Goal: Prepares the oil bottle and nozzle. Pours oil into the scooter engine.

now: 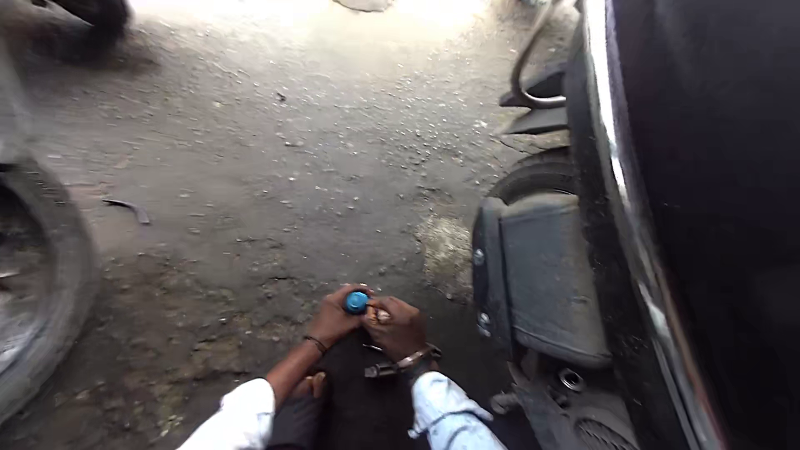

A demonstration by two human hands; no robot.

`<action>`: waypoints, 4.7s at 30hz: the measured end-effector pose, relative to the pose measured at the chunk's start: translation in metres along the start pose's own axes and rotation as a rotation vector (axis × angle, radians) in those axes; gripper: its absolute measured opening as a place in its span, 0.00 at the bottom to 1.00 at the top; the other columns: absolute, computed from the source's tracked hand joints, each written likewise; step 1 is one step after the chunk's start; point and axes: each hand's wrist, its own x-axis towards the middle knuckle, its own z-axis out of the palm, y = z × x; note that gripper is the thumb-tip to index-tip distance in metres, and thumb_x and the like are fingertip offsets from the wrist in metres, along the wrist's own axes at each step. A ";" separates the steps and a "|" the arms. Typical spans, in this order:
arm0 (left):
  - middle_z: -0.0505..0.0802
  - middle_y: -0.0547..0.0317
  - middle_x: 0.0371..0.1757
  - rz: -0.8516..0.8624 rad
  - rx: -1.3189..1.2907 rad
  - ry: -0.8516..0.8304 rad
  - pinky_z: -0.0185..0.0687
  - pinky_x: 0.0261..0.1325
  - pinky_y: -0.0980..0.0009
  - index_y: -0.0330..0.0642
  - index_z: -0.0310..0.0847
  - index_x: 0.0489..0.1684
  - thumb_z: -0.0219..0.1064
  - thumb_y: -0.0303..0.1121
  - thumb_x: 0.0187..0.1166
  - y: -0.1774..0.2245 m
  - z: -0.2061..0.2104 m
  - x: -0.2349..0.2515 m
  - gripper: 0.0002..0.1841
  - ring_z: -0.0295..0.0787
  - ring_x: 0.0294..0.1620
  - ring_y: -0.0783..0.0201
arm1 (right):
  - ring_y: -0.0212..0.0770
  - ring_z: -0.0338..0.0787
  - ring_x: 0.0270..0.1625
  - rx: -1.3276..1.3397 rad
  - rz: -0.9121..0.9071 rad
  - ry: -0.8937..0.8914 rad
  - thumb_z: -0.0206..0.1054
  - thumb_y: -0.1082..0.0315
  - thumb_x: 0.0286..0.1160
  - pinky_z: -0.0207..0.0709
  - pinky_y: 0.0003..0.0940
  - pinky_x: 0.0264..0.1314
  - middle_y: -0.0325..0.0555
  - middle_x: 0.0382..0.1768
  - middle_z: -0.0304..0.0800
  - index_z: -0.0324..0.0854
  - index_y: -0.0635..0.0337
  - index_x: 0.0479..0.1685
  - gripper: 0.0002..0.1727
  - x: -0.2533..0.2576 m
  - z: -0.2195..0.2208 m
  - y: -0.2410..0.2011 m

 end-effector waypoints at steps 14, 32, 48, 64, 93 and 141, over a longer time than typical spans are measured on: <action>0.93 0.58 0.56 0.067 0.021 -0.024 0.75 0.78 0.56 0.42 0.87 0.48 0.76 0.40 0.56 -0.033 -0.021 -0.011 0.21 0.87 0.66 0.63 | 0.41 0.96 0.49 0.169 -0.107 -0.226 0.74 0.73 0.68 0.92 0.40 0.51 0.50 0.45 0.96 0.93 0.64 0.40 0.06 0.011 0.013 0.002; 0.94 0.48 0.55 -0.123 0.060 -0.183 0.73 0.76 0.58 0.36 0.89 0.55 0.85 0.38 0.60 -0.011 -0.046 -0.020 0.25 0.88 0.62 0.58 | 0.47 0.96 0.43 -0.051 -1.076 -0.558 0.65 0.72 0.78 0.90 0.38 0.47 0.54 0.47 0.95 0.89 0.63 0.48 0.09 0.101 0.024 -0.061; 0.95 0.54 0.54 0.074 -0.039 -0.126 0.64 0.84 0.59 0.39 0.90 0.49 0.74 0.43 0.68 -0.038 -0.008 -0.005 0.18 0.87 0.65 0.61 | 0.28 0.93 0.35 -0.118 -0.196 0.032 0.79 0.63 0.69 0.88 0.28 0.38 0.44 0.39 0.96 0.93 0.61 0.43 0.11 0.146 -0.036 -0.136; 0.94 0.51 0.58 0.049 -0.047 -0.130 0.57 0.87 0.57 0.38 0.88 0.52 0.74 0.44 0.68 -0.036 -0.012 -0.005 0.21 0.84 0.71 0.57 | 0.51 0.95 0.43 -0.448 -0.056 -0.419 0.68 0.67 0.80 0.86 0.58 0.45 0.48 0.49 0.96 0.90 0.49 0.65 0.17 0.151 0.005 -0.057; 0.94 0.58 0.62 0.016 -0.006 0.259 0.67 0.84 0.57 0.43 0.88 0.61 0.73 0.44 0.67 -0.032 -0.010 -0.029 0.24 0.85 0.72 0.61 | 0.51 0.94 0.52 -0.879 0.211 -0.968 0.64 0.41 0.68 0.83 0.55 0.48 0.47 0.47 0.95 0.88 0.48 0.54 0.25 0.089 0.023 -0.118; 0.87 0.65 0.75 0.119 0.116 -0.333 0.52 0.93 0.56 0.51 0.87 0.65 0.78 0.46 0.69 -0.016 0.020 -0.025 0.24 0.70 0.86 0.62 | 0.26 0.95 0.44 -0.066 0.293 -0.571 0.87 0.59 0.54 0.90 0.25 0.50 0.33 0.42 0.98 0.95 0.52 0.42 0.16 0.003 -0.072 0.001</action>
